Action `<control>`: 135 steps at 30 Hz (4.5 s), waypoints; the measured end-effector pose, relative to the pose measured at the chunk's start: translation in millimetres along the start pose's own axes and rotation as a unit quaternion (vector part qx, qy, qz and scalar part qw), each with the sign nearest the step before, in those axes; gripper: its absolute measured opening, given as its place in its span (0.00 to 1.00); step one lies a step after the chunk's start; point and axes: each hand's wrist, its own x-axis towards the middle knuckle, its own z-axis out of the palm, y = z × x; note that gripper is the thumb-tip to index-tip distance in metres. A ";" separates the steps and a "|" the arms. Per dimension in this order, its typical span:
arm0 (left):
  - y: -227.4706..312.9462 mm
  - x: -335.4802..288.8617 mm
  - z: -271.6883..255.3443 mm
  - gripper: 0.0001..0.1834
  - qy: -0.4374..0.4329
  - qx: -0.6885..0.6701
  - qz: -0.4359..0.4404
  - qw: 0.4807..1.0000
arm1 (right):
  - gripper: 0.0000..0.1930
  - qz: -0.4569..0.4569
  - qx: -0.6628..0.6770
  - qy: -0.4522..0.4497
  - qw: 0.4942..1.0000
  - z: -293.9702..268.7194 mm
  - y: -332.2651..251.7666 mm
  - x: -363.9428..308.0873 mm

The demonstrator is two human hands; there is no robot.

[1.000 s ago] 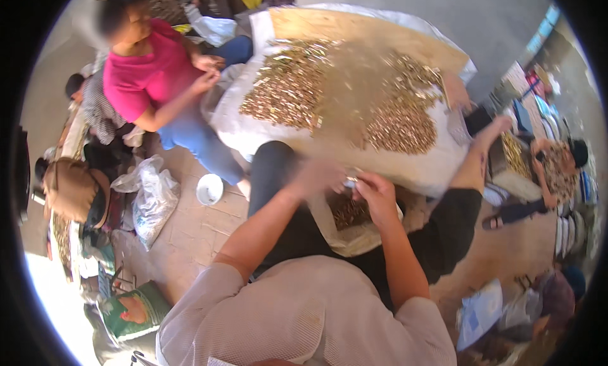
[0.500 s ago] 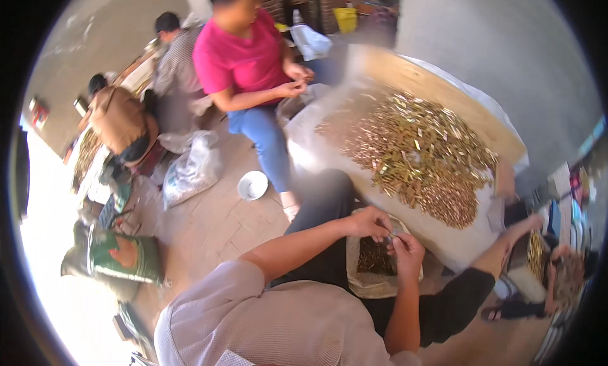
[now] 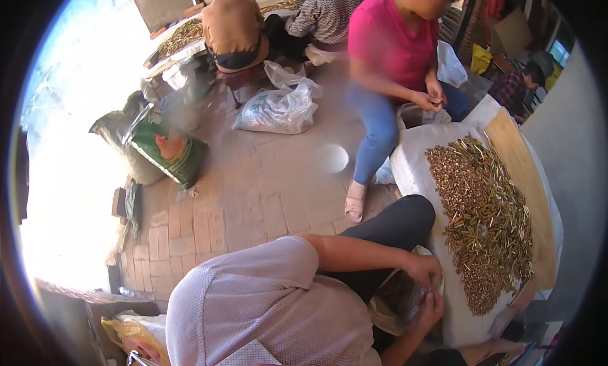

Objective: The person assembles metal components by picking up casings and small metal pieces from a table, inserting the pieces into the casings by hand, and dropping them into a sack.

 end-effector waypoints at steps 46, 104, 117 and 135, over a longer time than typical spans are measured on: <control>11.7 -5.6 -16.5 0.20 0.171 0.090 0.124 0.973 | 0.08 -0.215 -0.590 -0.147 0.764 2.8 81.3 7.8; 6.7 15.1 8.3 0.18 0.085 0.148 -0.006 0.985 | 0.07 -0.145 -0.557 -0.017 0.817 15.2 21.4 -15.6; 28.5 19.9 3.0 0.14 0.089 0.274 -0.006 0.957 | 0.06 -0.143 -0.550 -0.024 0.823 11.5 25.6 -15.1; 34.6 58.4 -67.2 0.06 0.172 0.469 -0.068 0.863 | 0.07 -0.129 -0.515 0.012 0.848 5.9 7.6 -20.4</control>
